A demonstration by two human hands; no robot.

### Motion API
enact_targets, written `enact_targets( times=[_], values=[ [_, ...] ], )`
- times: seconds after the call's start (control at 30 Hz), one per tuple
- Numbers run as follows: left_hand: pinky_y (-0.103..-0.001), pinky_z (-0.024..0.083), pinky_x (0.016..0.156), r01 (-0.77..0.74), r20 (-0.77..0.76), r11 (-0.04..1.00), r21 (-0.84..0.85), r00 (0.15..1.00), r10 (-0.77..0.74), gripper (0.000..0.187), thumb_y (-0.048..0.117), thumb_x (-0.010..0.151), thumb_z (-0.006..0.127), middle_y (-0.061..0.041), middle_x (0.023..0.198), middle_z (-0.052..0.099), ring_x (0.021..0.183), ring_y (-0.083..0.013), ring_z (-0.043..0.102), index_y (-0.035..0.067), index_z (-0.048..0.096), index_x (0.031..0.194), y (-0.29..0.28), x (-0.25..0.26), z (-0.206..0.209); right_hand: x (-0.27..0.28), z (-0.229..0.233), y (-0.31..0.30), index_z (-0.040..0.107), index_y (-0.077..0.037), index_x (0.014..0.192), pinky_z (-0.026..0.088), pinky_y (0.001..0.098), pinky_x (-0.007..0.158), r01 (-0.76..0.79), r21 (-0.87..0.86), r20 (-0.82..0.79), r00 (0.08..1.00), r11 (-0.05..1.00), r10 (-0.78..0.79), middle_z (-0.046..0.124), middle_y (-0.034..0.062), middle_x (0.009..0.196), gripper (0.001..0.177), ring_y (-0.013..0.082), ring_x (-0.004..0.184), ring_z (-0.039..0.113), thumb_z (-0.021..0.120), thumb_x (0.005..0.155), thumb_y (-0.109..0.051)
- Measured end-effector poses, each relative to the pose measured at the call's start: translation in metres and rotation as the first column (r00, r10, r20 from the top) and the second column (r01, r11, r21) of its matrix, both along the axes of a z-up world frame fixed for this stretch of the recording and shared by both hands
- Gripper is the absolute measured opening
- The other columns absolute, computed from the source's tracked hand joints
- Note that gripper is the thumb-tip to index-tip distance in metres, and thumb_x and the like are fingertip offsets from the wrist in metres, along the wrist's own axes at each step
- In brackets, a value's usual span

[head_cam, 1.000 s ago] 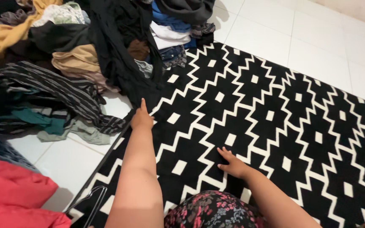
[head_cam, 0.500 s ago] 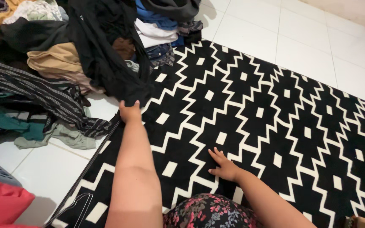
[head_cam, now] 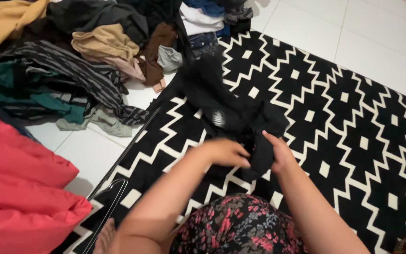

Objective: The person folds a khaki shirt and then a black t-shirt by hand on a rug, aligning the sleeves and body before stacking them with other garments.

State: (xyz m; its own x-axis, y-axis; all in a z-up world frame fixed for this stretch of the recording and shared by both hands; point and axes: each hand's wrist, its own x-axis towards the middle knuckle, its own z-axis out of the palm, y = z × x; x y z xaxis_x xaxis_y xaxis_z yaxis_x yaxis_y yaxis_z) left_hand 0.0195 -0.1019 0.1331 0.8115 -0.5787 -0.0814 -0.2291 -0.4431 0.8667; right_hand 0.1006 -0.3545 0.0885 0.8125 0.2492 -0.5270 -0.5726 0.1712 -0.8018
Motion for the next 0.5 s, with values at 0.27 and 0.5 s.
enact_targets(
  times=[0.27, 0.5],
  values=[
    [-0.056, 0.044, 0.102, -0.954, 0.374, -0.237, 0.185, -0.155, 0.914, 0.111, 0.032, 0.069, 0.092, -0.031, 0.161, 0.026, 0.138, -0.0492, 0.037, 0.018, 0.022, 0.154, 0.289, 0.016, -0.045, -0.018, -0.014, -0.010, 0.054, -0.001, 0.137, 0.055, 0.0382, 0.090, 0.003, -0.750, 0.266, 0.917, 0.662, 0.298, 0.071, 0.0180, 0.118, 0.065, 0.0280, 0.106, 0.069, 0.078, 0.084, -0.028],
    [-0.048, 0.050, 0.100, -0.964, 0.067, -0.263, -0.020, -0.264, 0.962, 0.083, 0.017, 0.087, 0.069, -0.031, 0.127, 0.061, 0.115, -0.0468, 0.063, 0.004, 0.022, 0.155, 0.347, 0.053, -0.138, -0.005, -0.060, 0.001, 0.054, 0.000, 0.139, 0.053, 0.0432, 0.095, -0.044, -0.946, 0.093, 0.913, 0.322, 0.398, 0.069, 0.0256, 0.124, 0.071, 0.0384, 0.114, 0.067, 0.078, 0.085, -0.039]
  ],
)
